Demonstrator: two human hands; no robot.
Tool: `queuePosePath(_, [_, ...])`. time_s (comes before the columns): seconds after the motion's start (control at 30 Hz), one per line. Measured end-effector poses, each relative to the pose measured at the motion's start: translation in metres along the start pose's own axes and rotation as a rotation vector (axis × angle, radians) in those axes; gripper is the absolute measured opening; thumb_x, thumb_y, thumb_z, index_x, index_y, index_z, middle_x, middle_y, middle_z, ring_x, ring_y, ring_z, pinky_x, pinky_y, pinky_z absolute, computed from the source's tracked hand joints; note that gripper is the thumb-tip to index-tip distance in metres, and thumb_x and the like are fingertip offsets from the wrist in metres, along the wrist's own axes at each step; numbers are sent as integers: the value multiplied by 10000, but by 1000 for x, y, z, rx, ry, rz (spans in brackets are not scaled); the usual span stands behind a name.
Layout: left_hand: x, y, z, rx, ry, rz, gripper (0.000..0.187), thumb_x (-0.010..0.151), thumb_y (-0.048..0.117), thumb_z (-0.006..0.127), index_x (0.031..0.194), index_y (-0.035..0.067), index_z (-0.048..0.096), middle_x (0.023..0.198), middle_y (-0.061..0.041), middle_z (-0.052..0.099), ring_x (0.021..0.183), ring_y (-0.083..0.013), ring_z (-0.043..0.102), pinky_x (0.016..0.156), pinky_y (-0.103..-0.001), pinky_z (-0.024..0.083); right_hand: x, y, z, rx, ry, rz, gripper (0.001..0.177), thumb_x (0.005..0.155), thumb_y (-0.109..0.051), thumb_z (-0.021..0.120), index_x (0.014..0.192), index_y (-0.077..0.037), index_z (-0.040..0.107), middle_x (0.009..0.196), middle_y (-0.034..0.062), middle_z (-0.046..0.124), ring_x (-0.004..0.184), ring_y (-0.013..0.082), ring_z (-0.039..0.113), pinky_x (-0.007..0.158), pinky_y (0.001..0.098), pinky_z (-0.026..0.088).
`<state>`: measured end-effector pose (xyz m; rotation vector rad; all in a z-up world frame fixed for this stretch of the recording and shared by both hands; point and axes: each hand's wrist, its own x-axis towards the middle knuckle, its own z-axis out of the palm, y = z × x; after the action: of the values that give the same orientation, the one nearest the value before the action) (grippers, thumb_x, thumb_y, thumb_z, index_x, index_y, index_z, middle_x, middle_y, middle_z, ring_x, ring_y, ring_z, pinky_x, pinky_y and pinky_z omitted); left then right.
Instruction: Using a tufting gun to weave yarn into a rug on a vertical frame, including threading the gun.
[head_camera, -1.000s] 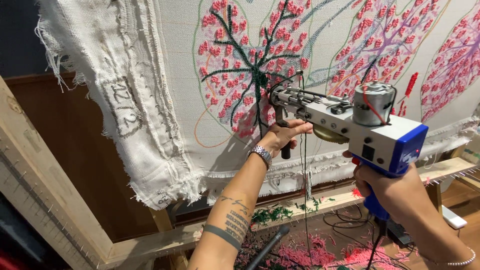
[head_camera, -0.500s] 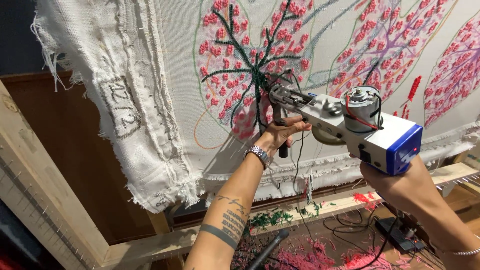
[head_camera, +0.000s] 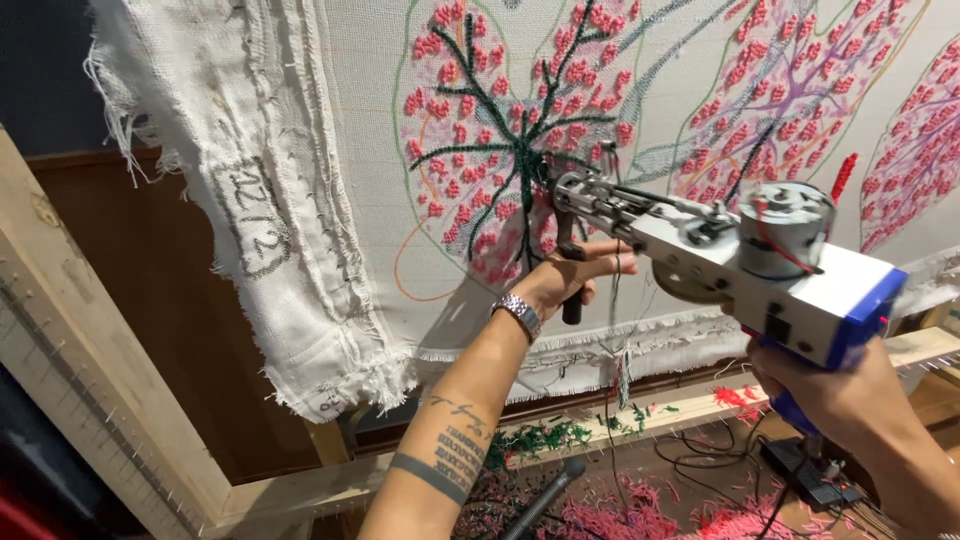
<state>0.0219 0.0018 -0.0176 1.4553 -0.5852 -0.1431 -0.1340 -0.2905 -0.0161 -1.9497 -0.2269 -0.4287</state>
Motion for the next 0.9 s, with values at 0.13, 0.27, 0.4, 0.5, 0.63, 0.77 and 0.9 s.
queuePosePath(0.13, [-5,-2,16,81,-109,-22,525,942,418,704,1332,67,689,1072,-43,775,647,-22,561,548,-226,477,10,88,-66,213,-24,53,283,790,67,690,1067,59,639,741,170,618,597,241,570,520,376,455])
queuePosePath(0.27, [-14,0,43,105,-165,-19,410,987,421,634,1232,111,741,977,-62,778,616,-70,570,580,-248,528,5,183,-58,568,-174,-92,394,777,106,714,1128,105,536,792,184,576,611,244,517,529,374,422])
queuePosePath(0.4, [-30,3,69,146,-108,-43,389,998,409,617,1181,101,768,925,-55,767,629,-70,574,585,-252,528,-13,180,-65,708,-199,-60,448,725,45,675,1154,106,562,753,161,567,606,248,524,589,382,449])
queuePosePath(0.5, [-42,1,82,120,-11,-25,350,1002,382,622,1124,100,789,818,-37,729,631,-71,590,565,-261,517,-26,146,-60,771,-243,-167,448,790,7,672,1209,127,571,685,180,527,584,261,509,556,390,416])
queuePosePath(0.63, [-59,-12,92,167,192,-15,381,1013,432,629,998,101,817,623,23,569,525,-69,463,471,-253,386,-23,162,-61,849,-264,-18,426,887,-83,677,1211,160,546,751,168,528,612,269,501,551,412,400])
queuePosePath(0.77, [-74,-25,96,151,358,-20,348,982,446,639,967,148,820,593,62,606,489,-51,475,451,-250,384,-6,197,-56,938,-421,132,609,952,-356,658,1228,181,579,709,146,531,602,249,512,518,404,413])
queuePosePath(0.9, [-72,-61,85,55,433,-25,385,989,418,668,883,74,803,657,70,705,480,-69,493,452,-266,385,-7,170,-46,1035,-557,57,796,901,-555,634,1262,153,589,756,178,573,637,267,543,545,399,436])
